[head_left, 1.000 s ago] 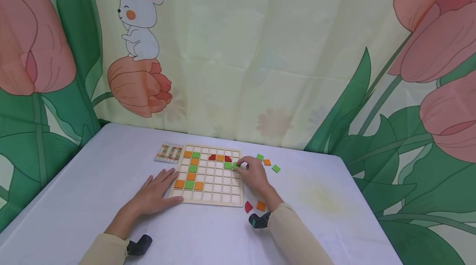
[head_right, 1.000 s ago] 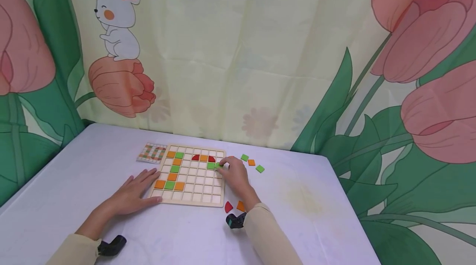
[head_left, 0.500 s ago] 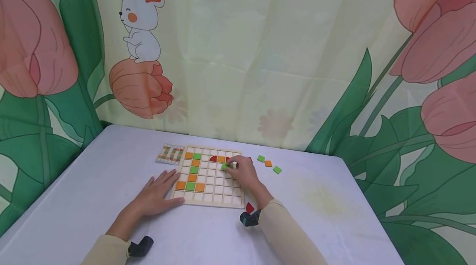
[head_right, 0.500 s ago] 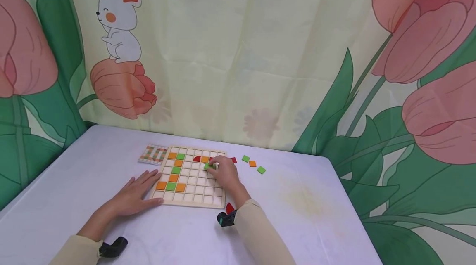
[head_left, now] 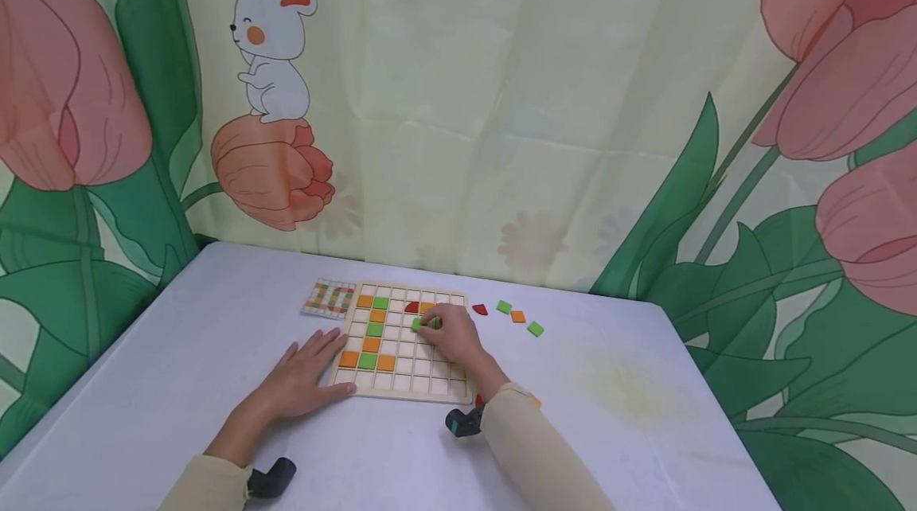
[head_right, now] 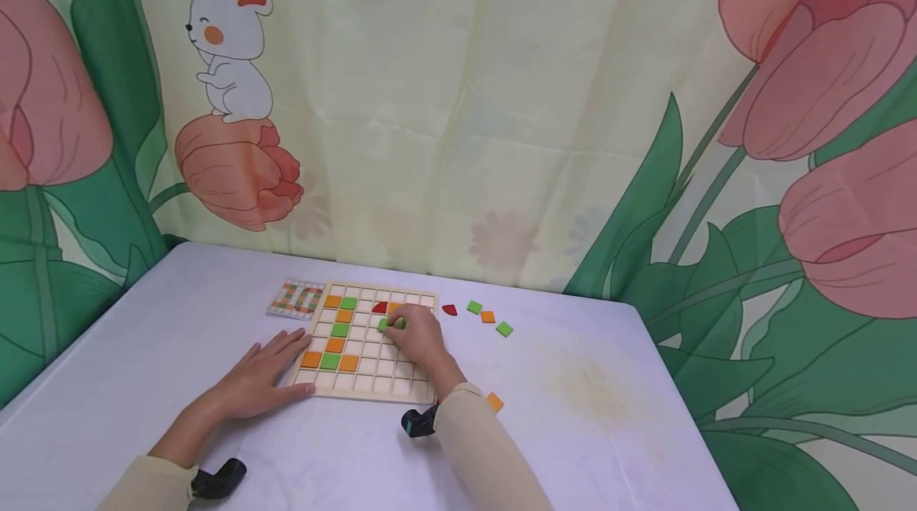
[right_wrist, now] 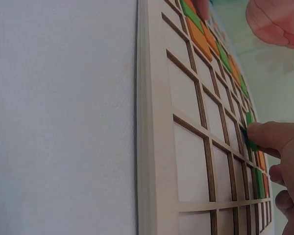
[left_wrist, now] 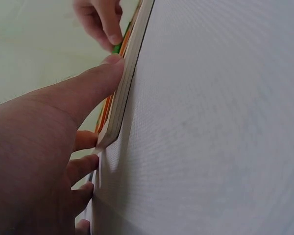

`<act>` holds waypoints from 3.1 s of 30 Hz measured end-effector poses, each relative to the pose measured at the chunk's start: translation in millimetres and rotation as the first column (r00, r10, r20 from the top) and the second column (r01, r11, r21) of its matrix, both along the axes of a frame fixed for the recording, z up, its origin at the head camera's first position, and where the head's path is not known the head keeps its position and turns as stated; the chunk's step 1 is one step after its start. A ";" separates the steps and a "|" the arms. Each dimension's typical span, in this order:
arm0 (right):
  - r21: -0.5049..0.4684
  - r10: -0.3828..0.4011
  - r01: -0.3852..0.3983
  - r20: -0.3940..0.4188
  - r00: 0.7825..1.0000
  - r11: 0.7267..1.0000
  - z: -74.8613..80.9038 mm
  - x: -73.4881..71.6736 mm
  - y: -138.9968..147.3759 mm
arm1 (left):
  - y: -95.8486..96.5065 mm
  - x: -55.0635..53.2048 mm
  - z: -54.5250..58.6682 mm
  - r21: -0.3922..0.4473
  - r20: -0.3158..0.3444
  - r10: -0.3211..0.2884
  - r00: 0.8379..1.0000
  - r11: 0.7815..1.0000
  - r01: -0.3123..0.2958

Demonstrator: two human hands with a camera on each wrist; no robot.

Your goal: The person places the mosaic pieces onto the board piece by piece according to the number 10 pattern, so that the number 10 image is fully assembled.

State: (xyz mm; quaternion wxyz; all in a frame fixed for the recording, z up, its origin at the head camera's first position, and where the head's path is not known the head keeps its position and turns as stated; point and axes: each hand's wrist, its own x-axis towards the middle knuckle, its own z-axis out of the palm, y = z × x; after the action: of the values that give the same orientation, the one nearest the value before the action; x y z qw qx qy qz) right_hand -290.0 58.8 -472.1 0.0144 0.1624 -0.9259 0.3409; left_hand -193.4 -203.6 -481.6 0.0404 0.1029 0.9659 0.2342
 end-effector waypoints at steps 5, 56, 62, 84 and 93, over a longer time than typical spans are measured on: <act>-0.022 0.004 -0.004 -0.006 1.000 1.000 0.2 0.9 -4.3 | 0.4 1.1 2.3 0.008 0.000 0.000 1.000 1.000 0.000; -0.005 -0.177 0.178 0.061 0.982 0.984 0.3 2.7 61.2 | -0.6 0.1 -0.3 0.007 -0.003 -0.002 1.000 1.000 0.002; 0.019 -0.234 0.234 0.049 0.971 0.972 -0.4 2.5 82.4 | 0.3 0.1 -0.3 -0.002 -0.008 -0.004 1.000 1.000 0.004; 0.152 -0.375 0.364 0.049 0.926 0.919 -12.8 -10.4 125.6 | 1.7 -0.5 -2.1 0.000 -0.014 -0.005 1.000 1.000 0.005; 0.144 -0.377 0.372 0.011 0.926 0.917 -9.0 -6.3 127.8 | 1.8 -0.2 -2.2 0.000 -0.016 -0.007 1.000 1.000 0.007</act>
State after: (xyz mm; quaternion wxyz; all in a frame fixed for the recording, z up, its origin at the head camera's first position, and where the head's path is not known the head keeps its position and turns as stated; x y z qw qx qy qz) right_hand -296.2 186.6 -481.1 0.0500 -0.0237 -0.9614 0.2696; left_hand -193.5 -201.8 -483.8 0.0336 0.1080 0.9659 0.2331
